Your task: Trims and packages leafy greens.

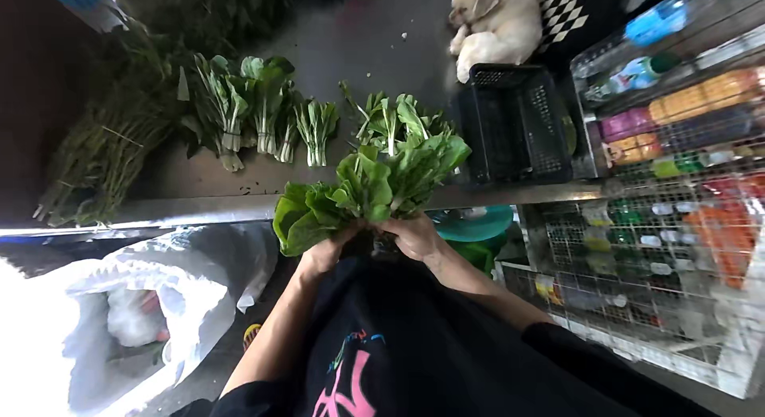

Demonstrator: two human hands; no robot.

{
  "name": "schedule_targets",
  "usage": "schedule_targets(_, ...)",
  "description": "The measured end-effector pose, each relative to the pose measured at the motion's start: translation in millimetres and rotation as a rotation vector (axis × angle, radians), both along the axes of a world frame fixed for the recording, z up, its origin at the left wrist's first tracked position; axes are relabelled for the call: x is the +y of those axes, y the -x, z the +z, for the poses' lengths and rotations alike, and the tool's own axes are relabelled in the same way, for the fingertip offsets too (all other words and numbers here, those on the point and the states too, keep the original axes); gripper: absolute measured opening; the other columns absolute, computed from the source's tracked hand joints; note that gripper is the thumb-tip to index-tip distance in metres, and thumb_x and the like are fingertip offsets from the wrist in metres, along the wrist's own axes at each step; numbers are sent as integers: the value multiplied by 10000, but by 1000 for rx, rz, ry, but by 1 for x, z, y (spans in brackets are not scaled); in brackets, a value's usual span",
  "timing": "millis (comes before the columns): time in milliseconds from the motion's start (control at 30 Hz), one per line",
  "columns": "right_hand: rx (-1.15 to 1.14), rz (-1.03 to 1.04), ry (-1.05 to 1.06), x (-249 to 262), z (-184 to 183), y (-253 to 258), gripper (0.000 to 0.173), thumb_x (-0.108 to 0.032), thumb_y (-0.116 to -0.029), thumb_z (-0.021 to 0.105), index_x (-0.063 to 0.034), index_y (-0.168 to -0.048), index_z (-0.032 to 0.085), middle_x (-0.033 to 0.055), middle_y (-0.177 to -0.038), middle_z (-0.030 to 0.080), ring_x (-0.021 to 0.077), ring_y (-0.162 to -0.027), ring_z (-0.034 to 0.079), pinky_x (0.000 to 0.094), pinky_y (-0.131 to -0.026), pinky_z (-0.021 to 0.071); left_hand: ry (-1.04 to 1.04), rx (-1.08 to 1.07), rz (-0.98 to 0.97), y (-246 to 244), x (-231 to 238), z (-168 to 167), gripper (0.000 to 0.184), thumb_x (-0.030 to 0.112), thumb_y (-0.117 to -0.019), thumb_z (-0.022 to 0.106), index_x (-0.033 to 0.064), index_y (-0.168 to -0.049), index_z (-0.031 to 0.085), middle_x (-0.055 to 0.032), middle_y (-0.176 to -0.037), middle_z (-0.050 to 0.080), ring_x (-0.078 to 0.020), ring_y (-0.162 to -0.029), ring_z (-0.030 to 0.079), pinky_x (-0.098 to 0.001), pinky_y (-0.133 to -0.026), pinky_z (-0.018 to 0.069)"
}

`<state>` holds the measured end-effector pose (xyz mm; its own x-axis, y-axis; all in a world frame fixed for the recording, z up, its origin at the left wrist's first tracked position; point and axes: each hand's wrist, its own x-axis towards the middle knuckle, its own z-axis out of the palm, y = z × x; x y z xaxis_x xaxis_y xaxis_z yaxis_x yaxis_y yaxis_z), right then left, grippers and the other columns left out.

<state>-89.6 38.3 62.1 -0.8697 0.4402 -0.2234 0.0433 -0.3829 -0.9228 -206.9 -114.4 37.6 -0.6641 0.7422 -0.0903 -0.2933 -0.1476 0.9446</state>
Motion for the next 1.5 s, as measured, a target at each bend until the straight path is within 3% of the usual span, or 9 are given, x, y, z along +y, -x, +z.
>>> schedule_targets(167,-31,-65,90,-1,-1,3,175,-64,-858,753,-98,-1023,707,27,-849,711,114,-745,662,311,-747,588,20,75,121,4,1,6,293,37,-812,804,91,-1087,718,8,-992,750,-97,-946,713,-328,-880,612)
schedule_targets(433,-59,-17,-96,4,-7,3,444,-238,-891,784,-76,-1268,614,6,-963,692,124,-882,680,345,-856,599,52,63,127,11,11,5,326,24,-799,812,78,-1101,702,-7,-994,739,-111,-940,708,-334,-872,613)
schedule_targets(633,-229,99,-315,0,-3,7,463,-184,-855,827,-15,-1239,629,48,-1078,722,99,-1015,696,314,-946,594,147,65,3,11,22,7,299,99,-825,832,74,-1099,715,-25,-982,747,-121,-916,714,-337,-851,617)
schedule_targets(800,-186,0,-62,13,-10,1,235,-66,-934,684,-5,-1159,660,105,-1005,730,200,-911,719,396,-865,622,319,288,-96,17,22,10,380,212,-900,790,104,-1248,683,5,-1084,760,-91,-976,723,-342,-904,614)
schedule_targets(967,-62,-88,38,43,-17,-8,116,-161,-900,719,-120,-984,650,32,-894,708,146,-817,690,348,-790,601,368,537,5,10,23,11,355,128,-915,728,54,-1254,655,-84,-1142,701,-134,-1006,687,-375,-926,582)
schedule_targets(1200,17,18,-64,73,-11,-19,168,-204,-882,746,-131,-1021,685,32,-989,709,151,-867,684,347,-808,598,335,547,33,-17,47,21,450,85,-890,715,21,-1320,597,-107,-1220,668,-133,-1091,660,-359,-980,557)
schedule_targets(1333,120,99,-254,88,-8,-31,241,-201,-886,746,-99,-1099,699,10,-1025,710,112,-902,675,310,-810,592,257,309,53,-42,70,35,368,96,-913,718,53,-1267,625,-31,-1100,727,-89,-997,697,-311,-917,595)
schedule_targets(1433,138,137,-375,108,-3,-41,484,-430,-897,759,-51,-1186,671,11,-1101,729,104,-989,691,314,-891,591,83,-118,54,-56,88,43,239,55,-977,605,-25,-1199,648,-135,-1081,733,-225,-961,725,-401,-848,626)
schedule_targets(1500,147,179,-368,124,4,-46,525,-442,-896,744,-19,-1198,666,46,-1118,733,137,-998,693,340,-893,584,20,-252,72,-66,99,45,248,52,-992,580,-52,-1214,621,-189,-1136,722,-308,-990,732,-447,-789,648)
